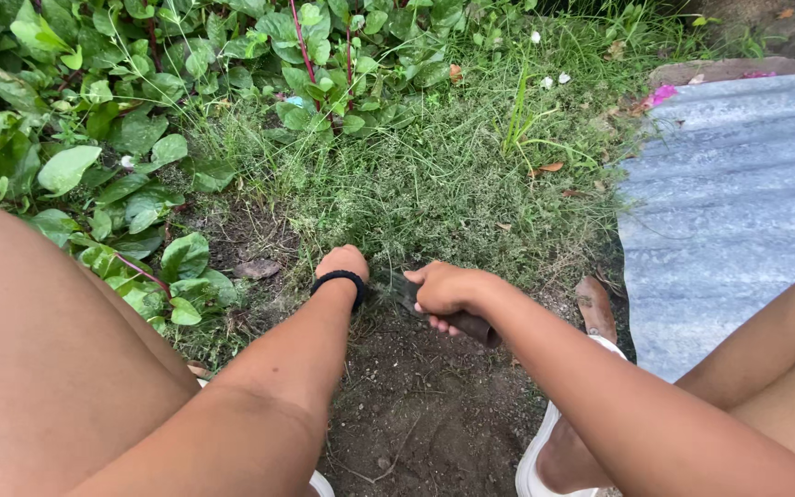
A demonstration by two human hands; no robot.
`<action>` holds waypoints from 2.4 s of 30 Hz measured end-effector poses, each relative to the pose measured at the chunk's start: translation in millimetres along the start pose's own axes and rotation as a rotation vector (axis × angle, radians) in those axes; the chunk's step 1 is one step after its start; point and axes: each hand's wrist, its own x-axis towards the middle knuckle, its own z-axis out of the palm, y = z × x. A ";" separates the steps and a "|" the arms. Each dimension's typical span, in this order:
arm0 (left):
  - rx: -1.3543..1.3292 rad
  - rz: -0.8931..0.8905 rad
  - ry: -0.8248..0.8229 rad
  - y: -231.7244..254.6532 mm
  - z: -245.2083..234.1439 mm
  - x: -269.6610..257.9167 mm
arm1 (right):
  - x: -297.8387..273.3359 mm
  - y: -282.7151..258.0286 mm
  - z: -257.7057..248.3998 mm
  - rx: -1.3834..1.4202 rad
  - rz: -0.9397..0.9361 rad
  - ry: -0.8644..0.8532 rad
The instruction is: The person uses a knife to cut weeds in a garden area. They repeatedly cut and gather weeds, moving them aside to clear the ground.
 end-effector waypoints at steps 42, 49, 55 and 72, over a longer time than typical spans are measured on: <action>-0.137 0.221 -0.108 -12.5 23.4 29.4 | 3.5 24.1 29.1 0.032 0.007 0.099; -0.278 0.305 -0.009 8.7 25.1 35.6 | -0.1 16.2 38.7 -0.073 -0.025 0.170; -0.128 0.287 0.010 -17.7 33.8 45.3 | 2.0 14.8 28.6 0.049 -0.049 0.085; -0.540 0.011 0.171 -12.6 -21.1 -3.3 | 2.9 28.1 -30.4 0.095 -0.134 0.090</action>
